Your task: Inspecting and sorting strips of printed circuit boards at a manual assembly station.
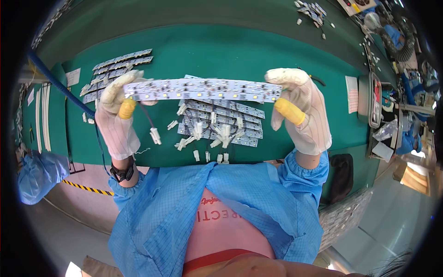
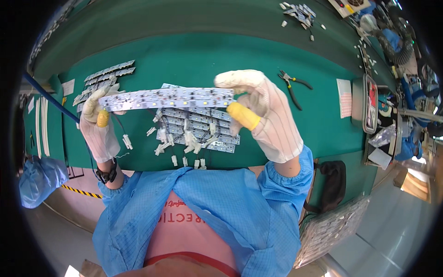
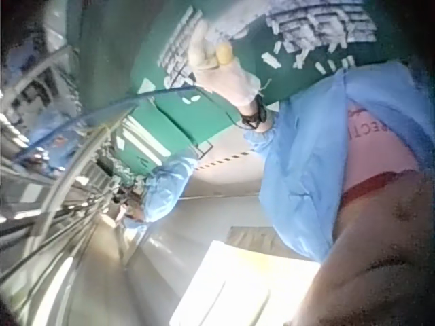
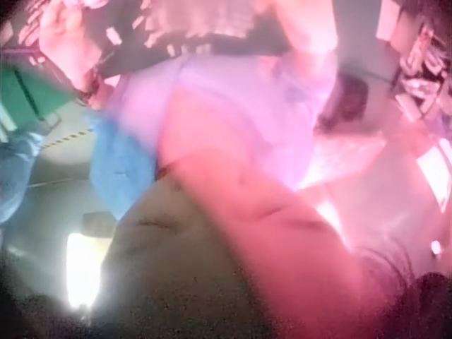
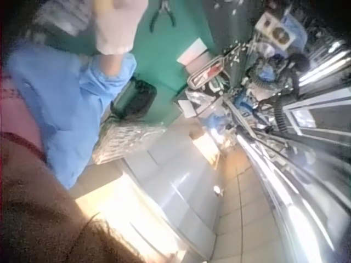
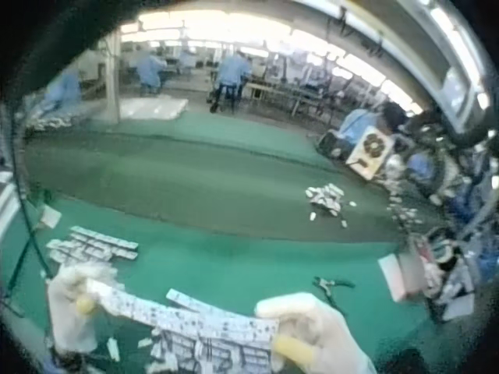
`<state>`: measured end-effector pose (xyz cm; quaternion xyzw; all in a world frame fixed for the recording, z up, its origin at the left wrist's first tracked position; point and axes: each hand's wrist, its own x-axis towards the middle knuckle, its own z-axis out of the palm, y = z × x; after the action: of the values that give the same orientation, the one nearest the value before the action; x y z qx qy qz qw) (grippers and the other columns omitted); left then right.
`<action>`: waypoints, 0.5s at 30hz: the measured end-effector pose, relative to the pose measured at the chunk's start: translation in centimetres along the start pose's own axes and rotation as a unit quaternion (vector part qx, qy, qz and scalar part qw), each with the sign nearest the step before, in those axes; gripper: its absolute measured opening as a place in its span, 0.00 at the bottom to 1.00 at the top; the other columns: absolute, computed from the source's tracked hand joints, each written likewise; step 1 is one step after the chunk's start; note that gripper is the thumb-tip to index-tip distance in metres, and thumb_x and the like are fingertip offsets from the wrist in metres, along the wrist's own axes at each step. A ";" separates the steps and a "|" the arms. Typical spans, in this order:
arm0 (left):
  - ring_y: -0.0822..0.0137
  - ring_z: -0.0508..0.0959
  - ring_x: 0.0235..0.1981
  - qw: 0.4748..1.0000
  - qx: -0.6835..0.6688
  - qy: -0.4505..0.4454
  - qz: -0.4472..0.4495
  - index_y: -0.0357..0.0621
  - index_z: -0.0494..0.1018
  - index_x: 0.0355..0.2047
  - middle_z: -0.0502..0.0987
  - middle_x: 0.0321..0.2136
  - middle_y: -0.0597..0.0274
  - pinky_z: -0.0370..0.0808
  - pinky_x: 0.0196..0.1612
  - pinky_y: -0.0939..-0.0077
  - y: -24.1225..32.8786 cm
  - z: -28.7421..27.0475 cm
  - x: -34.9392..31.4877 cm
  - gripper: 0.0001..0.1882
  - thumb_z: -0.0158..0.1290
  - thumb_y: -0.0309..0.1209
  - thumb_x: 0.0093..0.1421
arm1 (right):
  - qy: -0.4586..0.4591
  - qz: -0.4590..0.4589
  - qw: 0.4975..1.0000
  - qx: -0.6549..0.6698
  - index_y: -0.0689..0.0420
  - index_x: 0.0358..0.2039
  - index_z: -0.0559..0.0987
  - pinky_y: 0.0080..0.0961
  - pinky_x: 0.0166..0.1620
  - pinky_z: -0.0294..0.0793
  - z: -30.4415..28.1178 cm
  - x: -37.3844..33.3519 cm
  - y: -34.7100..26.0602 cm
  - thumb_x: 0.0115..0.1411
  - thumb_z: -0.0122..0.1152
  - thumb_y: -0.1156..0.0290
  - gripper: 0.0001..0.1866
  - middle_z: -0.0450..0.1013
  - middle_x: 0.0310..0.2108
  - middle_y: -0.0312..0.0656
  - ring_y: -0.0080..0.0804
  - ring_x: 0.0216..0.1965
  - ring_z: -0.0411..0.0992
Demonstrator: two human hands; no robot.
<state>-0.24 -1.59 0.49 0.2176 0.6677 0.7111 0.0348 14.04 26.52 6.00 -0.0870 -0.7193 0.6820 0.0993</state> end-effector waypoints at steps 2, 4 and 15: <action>0.66 0.80 0.35 0.999 -0.042 -0.007 -0.002 0.30 0.69 0.50 0.78 0.41 0.49 0.77 0.41 0.75 0.4 0.6 -0.3 0.25 0.59 0.33 0.57 | 0.014 -0.001 1.000 -0.022 0.65 0.49 0.71 0.14 0.24 0.60 0.1 0.2 0.4 0.55 0.62 0.57 0.28 0.72 0.33 0.40 0.18 0.18 0.65; 0.65 0.80 0.34 0.998 -0.061 -0.019 -0.009 0.30 0.68 0.51 0.79 0.38 0.50 0.76 0.40 0.75 1.1 1.1 -0.4 0.26 0.59 0.33 0.57 | 0.011 -0.004 1.000 -0.019 0.65 0.49 0.71 0.14 0.24 0.60 0.1 0.4 0.5 0.55 0.62 0.56 0.28 0.72 0.32 0.39 0.18 0.18 0.65; 0.64 0.81 0.34 0.987 -0.137 -0.080 0.012 0.33 0.69 0.52 0.79 0.37 0.53 0.76 0.41 0.76 3.0 1.6 -0.8 0.27 0.61 0.32 0.54 | 0.013 -0.001 0.999 -0.038 0.63 0.50 0.70 0.12 0.21 0.58 0.2 1.8 2.6 0.59 0.58 0.55 0.26 0.69 0.23 0.35 0.16 0.15 0.61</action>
<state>1.80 -0.71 3.15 0.2748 0.5567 0.7763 0.1093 12.21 26.91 3.43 -0.0989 -0.7436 0.6528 0.1054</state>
